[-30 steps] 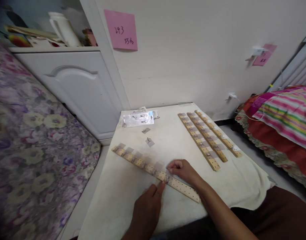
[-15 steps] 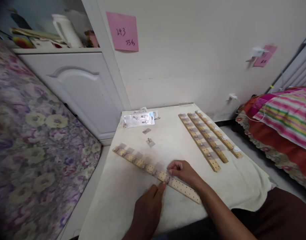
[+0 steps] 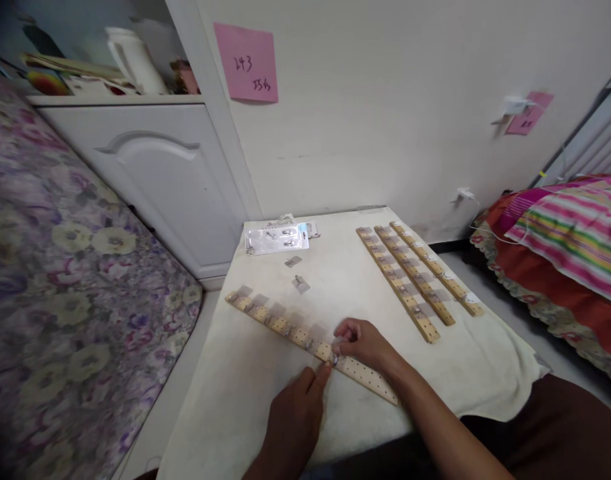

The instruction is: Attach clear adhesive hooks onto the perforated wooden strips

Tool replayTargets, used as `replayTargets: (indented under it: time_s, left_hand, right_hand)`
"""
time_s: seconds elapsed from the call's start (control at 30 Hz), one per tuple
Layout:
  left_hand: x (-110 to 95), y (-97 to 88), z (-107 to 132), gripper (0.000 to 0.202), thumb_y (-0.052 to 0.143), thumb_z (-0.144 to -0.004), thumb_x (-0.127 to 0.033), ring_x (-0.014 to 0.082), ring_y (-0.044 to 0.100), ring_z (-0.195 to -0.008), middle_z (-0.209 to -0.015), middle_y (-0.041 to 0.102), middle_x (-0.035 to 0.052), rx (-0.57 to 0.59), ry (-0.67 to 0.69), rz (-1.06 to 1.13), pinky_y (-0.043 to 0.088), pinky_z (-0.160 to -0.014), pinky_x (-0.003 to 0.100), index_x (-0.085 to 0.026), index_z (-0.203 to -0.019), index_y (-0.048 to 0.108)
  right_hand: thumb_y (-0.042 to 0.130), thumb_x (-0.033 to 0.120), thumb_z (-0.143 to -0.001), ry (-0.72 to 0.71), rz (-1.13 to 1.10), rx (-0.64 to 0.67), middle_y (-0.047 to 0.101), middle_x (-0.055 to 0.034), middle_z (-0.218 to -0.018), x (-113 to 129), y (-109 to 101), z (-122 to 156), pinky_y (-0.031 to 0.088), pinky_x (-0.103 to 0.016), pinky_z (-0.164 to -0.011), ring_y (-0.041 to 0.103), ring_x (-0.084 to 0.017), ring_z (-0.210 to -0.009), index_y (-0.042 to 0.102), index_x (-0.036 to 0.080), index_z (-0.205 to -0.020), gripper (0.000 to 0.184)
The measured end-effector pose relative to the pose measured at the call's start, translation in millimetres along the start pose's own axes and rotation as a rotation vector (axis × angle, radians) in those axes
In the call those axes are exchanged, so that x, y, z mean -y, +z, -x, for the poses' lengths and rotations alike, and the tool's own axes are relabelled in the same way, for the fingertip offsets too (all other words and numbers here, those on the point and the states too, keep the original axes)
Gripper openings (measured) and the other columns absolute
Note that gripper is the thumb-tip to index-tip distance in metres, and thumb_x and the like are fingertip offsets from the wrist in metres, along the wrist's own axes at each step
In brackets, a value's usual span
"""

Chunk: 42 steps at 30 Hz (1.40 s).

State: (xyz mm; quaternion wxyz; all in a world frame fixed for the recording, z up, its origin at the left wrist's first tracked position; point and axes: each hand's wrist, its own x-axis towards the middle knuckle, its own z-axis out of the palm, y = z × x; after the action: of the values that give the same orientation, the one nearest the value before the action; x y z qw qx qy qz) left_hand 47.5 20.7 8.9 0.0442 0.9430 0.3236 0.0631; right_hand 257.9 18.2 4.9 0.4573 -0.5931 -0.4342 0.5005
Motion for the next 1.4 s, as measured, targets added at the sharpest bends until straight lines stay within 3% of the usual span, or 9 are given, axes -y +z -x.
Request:
replayTargets:
  time_s: [0.33,0.5,0.63,0.77,0.93,1.13,1.23,1.4]
  left_hand:
    - [2.6,2.0,-0.4,0.054,0.041,-0.085,-0.006,0.0163,0.056,-0.08,-0.093,0.058,0.0028,0.013,-0.016,0.025,0.045,-0.068,0.026,-0.025,-0.135,0.038]
    - [3.2,-0.6,-1.5,0.051,0.038,-0.086,-0.008,0.0167,0.056,-0.081,-0.094,0.057,0.0037,0.032,-0.028,0.039,0.045,-0.069,0.027,-0.025,-0.134,0.04]
    - [2.7,-2.5,-0.7,0.05,0.036,-0.087,-0.009,0.0179,0.057,-0.084,-0.097,0.059,0.0055,0.048,-0.035,0.089,0.046,-0.073,0.029,-0.023,-0.134,0.041]
    - [2.6,-4.4,0.5,0.046,0.033,-0.088,-0.011,0.0178,0.058,-0.091,-0.105,0.06,0.007,0.043,-0.076,0.177,0.047,-0.08,0.029,-0.022,-0.131,0.044]
    - [4.2,-6.4,0.9,0.045,0.033,-0.088,-0.013,0.0194,0.058,-0.096,-0.112,0.06,0.0082,0.08,-0.101,0.238,0.048,-0.085,0.032,-0.022,-0.131,0.044]
    - [5.5,-6.6,0.3,0.046,0.034,-0.087,-0.013,0.0217,0.059,-0.096,-0.112,0.06,0.0076,0.143,-0.114,0.268,0.05,-0.083,0.035,-0.023,-0.13,0.045]
    - [5.6,-6.8,0.7,0.045,0.035,-0.086,-0.014,0.0216,0.059,-0.096,-0.114,0.06,0.0074,0.155,-0.114,0.292,0.05,-0.082,0.035,-0.022,-0.128,0.046]
    - [6.8,-4.1,1.7,0.043,0.035,-0.085,-0.014,0.0218,0.059,-0.093,-0.111,0.06,0.0068,0.133,-0.113,0.322,0.049,-0.08,0.034,-0.022,-0.125,0.049]
  right_hand:
    - [0.077,0.03,-0.061,0.016,-0.044,-0.012,0.054,0.0044,-0.067,-0.3,-0.4,1.8,0.032,-0.019,-0.048,0.045,-0.007,-0.055,0.06,0.017,-0.083,0.03]
    - [0.07,0.042,-0.069,0.017,-0.028,-0.098,0.055,0.0033,-0.071,0.6,-19.9,9.7,0.028,-0.019,-0.041,0.039,-0.004,-0.045,0.061,0.017,-0.088,0.032]
    - [0.067,0.042,-0.069,-0.023,0.002,-0.181,0.052,0.005,-0.062,-2.3,-36.4,6.6,0.03,-0.02,-0.041,0.039,-0.005,-0.043,0.061,0.016,-0.086,0.031]
    - [0.062,0.037,-0.07,-0.04,0.116,-0.17,0.054,0.0037,-0.061,9.2,-34.9,-23.4,0.034,-0.02,-0.042,0.042,-0.006,-0.045,0.06,0.016,-0.082,0.025]
    - [0.057,0.03,-0.071,-0.061,0.28,-0.167,0.053,0.0036,-0.055,29.8,-5.7,-86.7,0.036,-0.021,-0.045,0.045,-0.009,-0.045,0.061,0.016,-0.076,0.015]
    - [0.062,0.023,-0.069,-0.128,0.497,-0.263,0.059,0.0019,-0.069,40.7,27.5,-150.4,0.038,-0.022,-0.058,0.052,-0.012,-0.062,0.063,0.018,-0.093,0.024]
    - [0.068,0.022,-0.066,-0.153,0.597,-0.239,0.059,0.0011,-0.078,45.0,34.4,-167.1,0.037,-0.022,-0.063,0.052,-0.012,-0.07,0.064,0.021,-0.1,0.035]
    - [0.068,0.023,-0.068,-0.164,0.695,-0.183,0.058,0.0001,-0.084,50.1,40.4,-174.5,0.036,-0.022,-0.063,0.052,-0.011,-0.07,0.067,0.021,-0.088,0.02]
